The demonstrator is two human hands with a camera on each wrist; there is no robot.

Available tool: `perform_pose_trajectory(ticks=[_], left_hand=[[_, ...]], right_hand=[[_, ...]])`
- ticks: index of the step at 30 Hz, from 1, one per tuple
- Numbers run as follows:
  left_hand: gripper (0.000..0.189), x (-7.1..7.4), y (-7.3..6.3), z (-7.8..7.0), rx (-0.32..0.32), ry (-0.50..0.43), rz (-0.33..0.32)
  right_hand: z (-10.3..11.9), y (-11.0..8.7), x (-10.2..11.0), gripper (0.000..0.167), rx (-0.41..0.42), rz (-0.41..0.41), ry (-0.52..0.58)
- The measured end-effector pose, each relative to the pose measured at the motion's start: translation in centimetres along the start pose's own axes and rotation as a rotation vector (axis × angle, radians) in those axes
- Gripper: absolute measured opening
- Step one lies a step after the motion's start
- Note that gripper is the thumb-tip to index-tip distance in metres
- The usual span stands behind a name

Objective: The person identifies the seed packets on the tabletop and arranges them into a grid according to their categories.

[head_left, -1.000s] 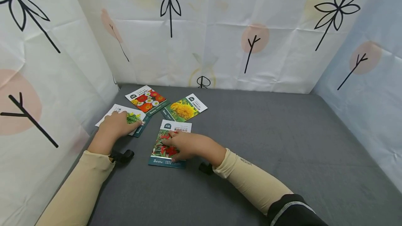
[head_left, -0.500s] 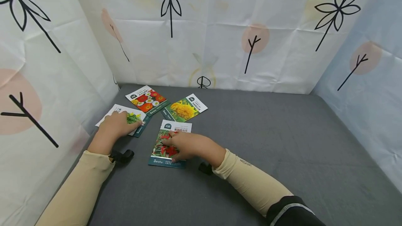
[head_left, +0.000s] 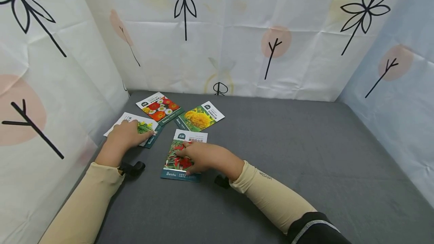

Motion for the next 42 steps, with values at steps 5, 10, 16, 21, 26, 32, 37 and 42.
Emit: perform_pose_trajectory(ticks=[5,10,16,21,26,32,37,42], left_hand=[[0.093,0.0,0.1,0.0,0.002,0.01,0.001],[0.092,0.1,0.0,-0.1,0.004,0.011,0.003],[0.093,0.2,0.0,0.0,0.005,0.009,0.015],[0.092,0.1,0.2,0.0,0.011,0.007,0.016],[0.092,0.1,0.1,-0.1,0.01,0.007,0.017],[0.092,0.2,-0.1,-0.1,0.012,0.007,0.014],[0.092,0.2,-0.1,-0.2,0.003,0.011,0.009],[0.092,0.1,0.0,-0.1,-0.001,0.02,0.01]], right_hand=[[0.0,-0.2,0.2,0.068,0.0,0.002,0.013],[0.0,-0.3,0.2,0.068,-0.003,0.006,0.023],[0.0,-0.5,0.2,0.068,-0.01,0.012,0.03],[-0.1,-0.6,0.2,0.068,-0.008,0.015,0.036],[-0.3,-0.7,0.1,0.068,-0.011,0.021,0.05],[-0.4,-0.9,0.2,0.068,-0.015,0.028,0.048],[-0.5,-1.1,0.2,0.067,-0.02,0.031,0.055],[-0.6,-1.3,0.2,0.066,-0.015,0.035,0.063]])
Point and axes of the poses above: each hand's wrist, its own y-axis towards the middle knuckle, its own x-axis out of the back of the hand, z = x × y, the point moved 3 cm from there along y, towards the middle knuckle, and after that the axes turned 4 degrees about -x, right-handed, at the moved point
